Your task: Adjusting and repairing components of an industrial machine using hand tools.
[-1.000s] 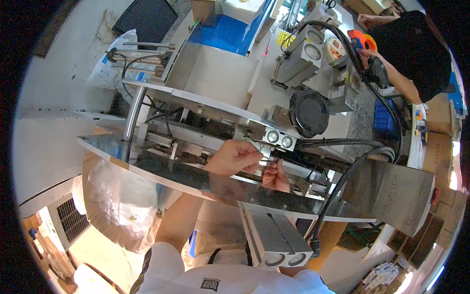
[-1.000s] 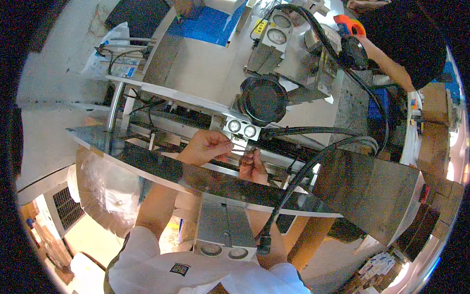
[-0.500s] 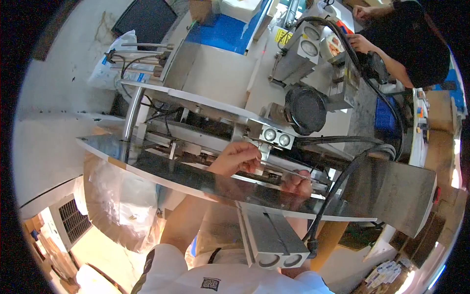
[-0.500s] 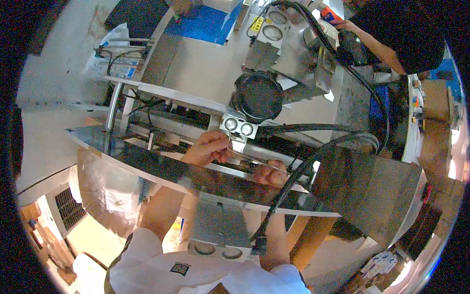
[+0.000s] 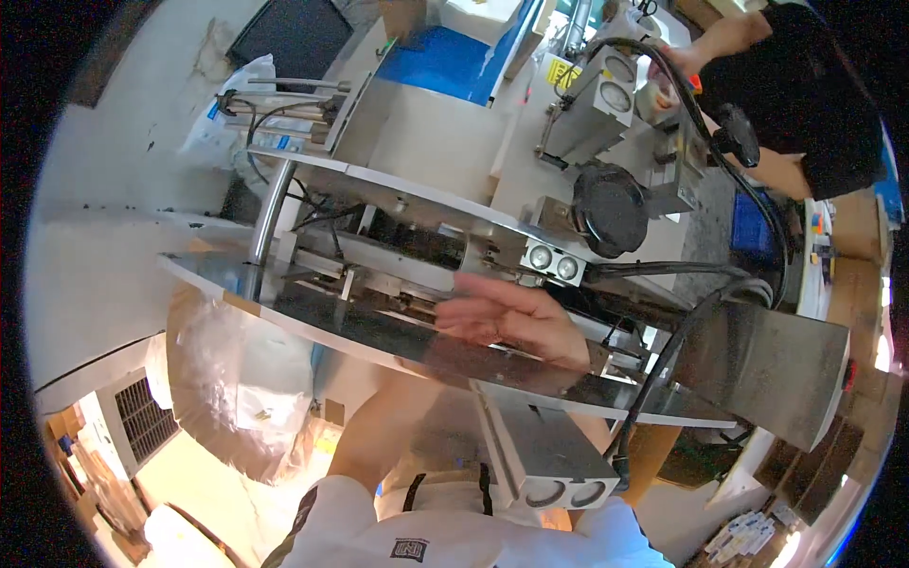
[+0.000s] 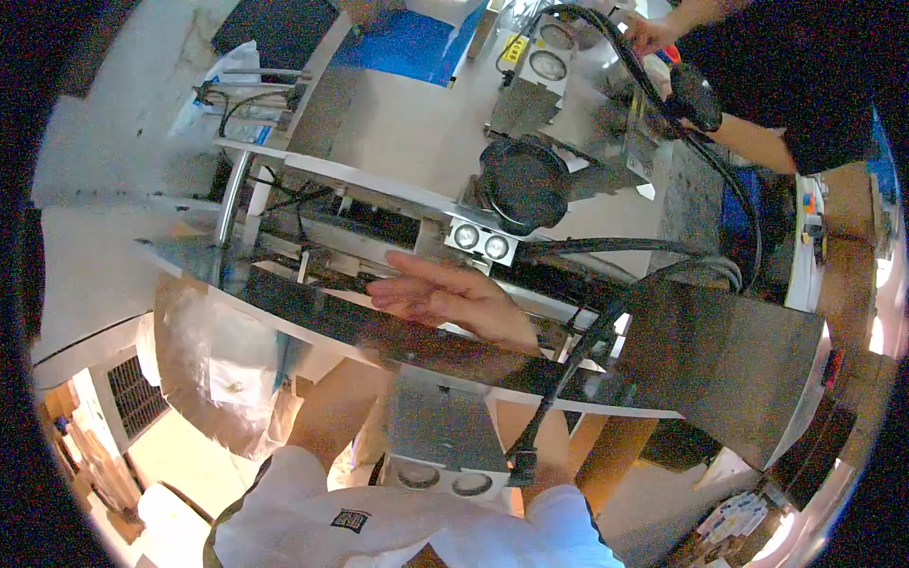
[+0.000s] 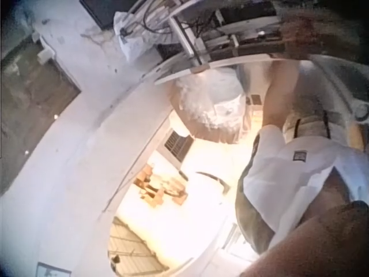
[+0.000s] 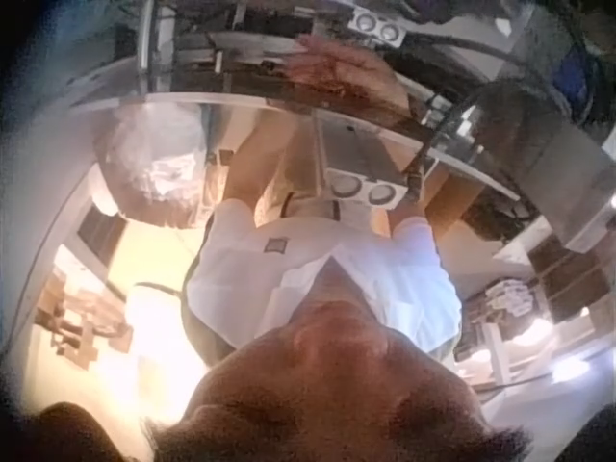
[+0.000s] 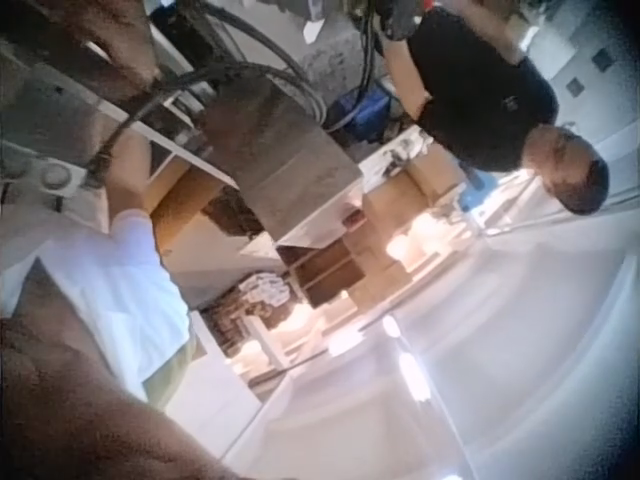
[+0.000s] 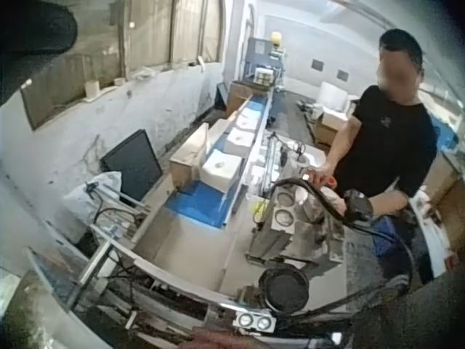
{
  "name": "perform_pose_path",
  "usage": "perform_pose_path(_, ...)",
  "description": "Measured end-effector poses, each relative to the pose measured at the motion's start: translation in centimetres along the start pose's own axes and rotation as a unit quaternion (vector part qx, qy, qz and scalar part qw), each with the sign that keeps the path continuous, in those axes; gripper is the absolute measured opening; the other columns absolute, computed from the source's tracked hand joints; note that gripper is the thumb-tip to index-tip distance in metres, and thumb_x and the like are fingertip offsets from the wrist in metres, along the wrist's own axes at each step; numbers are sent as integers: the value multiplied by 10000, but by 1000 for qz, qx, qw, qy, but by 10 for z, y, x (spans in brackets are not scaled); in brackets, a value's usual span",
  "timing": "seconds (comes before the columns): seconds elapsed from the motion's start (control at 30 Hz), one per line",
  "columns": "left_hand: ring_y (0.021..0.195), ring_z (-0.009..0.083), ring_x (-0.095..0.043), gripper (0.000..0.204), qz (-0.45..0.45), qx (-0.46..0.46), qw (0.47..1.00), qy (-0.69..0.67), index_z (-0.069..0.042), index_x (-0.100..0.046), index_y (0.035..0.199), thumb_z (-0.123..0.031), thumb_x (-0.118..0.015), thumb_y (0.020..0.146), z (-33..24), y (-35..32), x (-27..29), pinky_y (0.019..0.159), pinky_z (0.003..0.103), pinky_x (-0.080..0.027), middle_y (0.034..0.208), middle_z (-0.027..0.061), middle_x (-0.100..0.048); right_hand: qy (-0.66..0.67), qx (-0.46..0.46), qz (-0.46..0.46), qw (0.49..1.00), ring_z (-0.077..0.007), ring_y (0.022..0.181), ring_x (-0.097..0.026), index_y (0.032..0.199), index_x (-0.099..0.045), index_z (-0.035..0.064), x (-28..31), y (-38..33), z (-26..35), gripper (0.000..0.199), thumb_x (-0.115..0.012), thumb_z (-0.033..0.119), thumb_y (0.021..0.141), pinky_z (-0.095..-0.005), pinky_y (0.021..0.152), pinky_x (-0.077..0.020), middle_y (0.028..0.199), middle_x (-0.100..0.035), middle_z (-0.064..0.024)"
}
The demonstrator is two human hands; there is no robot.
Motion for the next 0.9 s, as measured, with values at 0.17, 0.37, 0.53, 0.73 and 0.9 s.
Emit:
perform_pose_path(0.17,678,99,-541,141,92,6,992,-91,-80,-549,869,-221,-548,869,6,7,-5,598,215,-428,748,24,-550,-14,26,40,999,-302,1255,-381,1395,-213,3,8,-8,-14,643,-501,307,908,-394,1037,-295,1349,-385,-209)
perform_pose_path(0.37,671,93,-536,150,165,19,980,-114,-95,-543,823,-235,-551,878,10,23,4,593,214,-430,701,7,-528,61,153,-39,986,-293,1082,-533,1241,-425,-11,61,-51,-53,436,-486,278,920,-405,891,-427,1181,-532,-188)
perform_pose_path(0.53,652,108,-508,202,76,42,996,-11,-106,-530,768,-274,-556,876,14,17,4,557,235,-397,684,-2,-504,96,160,-220,958,-194,790,-587,1012,-513,9,79,-62,-65,181,-470,166,932,-302,706,-470,929,-586,-114)
perform_pose_path(0.73,723,130,-576,172,33,-17,945,324,-71,-593,865,-236,-617,822,27,-14,105,643,271,-464,826,17,-597,94,140,-275,947,-152,744,-577,1036,-532,20,67,-51,-67,186,-480,162,928,-280,638,-465,886,-592,-84)
perform_pose_path(0.9,751,249,-599,167,-166,-359,648,651,-40,-598,866,-189,-590,792,56,-62,159,649,346,-464,793,102,-608,91,131,-337,928,-138,709,-569,992,-548,30,85,-52,-71,170,-521,178,914,-261,616,-474,859,-605,-74)
Point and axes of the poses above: each hand's wrist, its own y-axis towards the middle knuckle, its own x-axis out of the back of the hand, z = x × y, the point moved 2 cm from there along y, towards the middle knuckle
